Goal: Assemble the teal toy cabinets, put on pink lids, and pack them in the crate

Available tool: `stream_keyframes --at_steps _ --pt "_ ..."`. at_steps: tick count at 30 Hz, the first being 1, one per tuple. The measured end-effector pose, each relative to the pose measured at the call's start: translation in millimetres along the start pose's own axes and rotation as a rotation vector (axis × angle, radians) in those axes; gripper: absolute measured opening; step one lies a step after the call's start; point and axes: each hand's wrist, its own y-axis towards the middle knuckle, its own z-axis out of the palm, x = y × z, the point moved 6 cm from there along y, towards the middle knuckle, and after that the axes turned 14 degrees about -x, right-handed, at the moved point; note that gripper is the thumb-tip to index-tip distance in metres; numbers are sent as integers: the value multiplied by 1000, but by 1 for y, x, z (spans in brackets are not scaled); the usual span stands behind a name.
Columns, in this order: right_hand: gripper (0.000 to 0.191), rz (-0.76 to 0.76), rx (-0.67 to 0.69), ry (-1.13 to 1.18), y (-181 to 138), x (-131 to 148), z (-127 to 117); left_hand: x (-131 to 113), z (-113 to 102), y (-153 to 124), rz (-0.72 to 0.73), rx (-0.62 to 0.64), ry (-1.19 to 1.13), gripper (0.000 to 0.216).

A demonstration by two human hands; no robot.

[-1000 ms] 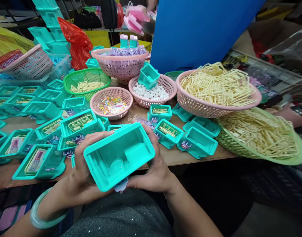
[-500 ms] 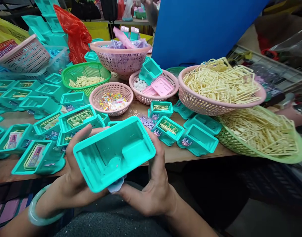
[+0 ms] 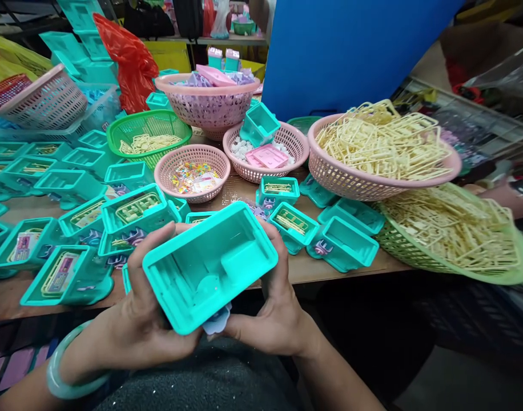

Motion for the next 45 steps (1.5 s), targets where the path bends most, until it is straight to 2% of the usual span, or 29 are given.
stream_keyframes --at_steps 6,8,12,15,19,25,27,30,32,34,36,38,39,42,45 --pt "132 -63 -191 -23 -13 -9 -1 2 -1 -3 28 15 2 130" --pt "131 -73 -158 -9 -13 -7 0 1 -1 2 72 20 -30 127" --pt "131 -110 20 63 1 3 1 -7 -2 10 179 63 -50 116" --pt "127 -143 -17 100 2 5 -2 -9 -2 7 176 75 -40 114" --pt "123 -177 -103 92 -11 -2 0 -2 -2 -2 119 62 -23 124" --pt "128 -145 -21 1 -7 -1 3 6 3 -6 17 40 -76 130" --pt "122 -118 -44 -29 -3 1 4 12 7 -7 -82 24 -135 129" --pt "111 -63 -60 -95 3 4 8 26 14 -8 -311 13 -257 124" --pt "107 -131 -107 -201 11 15 6 34 16 -4 -447 17 -272 121" --pt "97 -305 -84 -335 18 35 4 36 15 2 -515 58 -246 124" --pt "73 -457 82 -418 21 52 8 33 12 7 -515 115 -220 128" --pt "48 -489 252 -440 21 62 12 29 8 9 -490 152 -205 130" --pt "41 -475 275 -441 21 65 13 27 6 9 -479 161 -201 131" --pt "33 -405 214 -444 21 69 13 25 5 5 -443 165 -204 129" --pt "30 -398 153 -437 19 70 17 25 6 2 -408 142 -202 126"
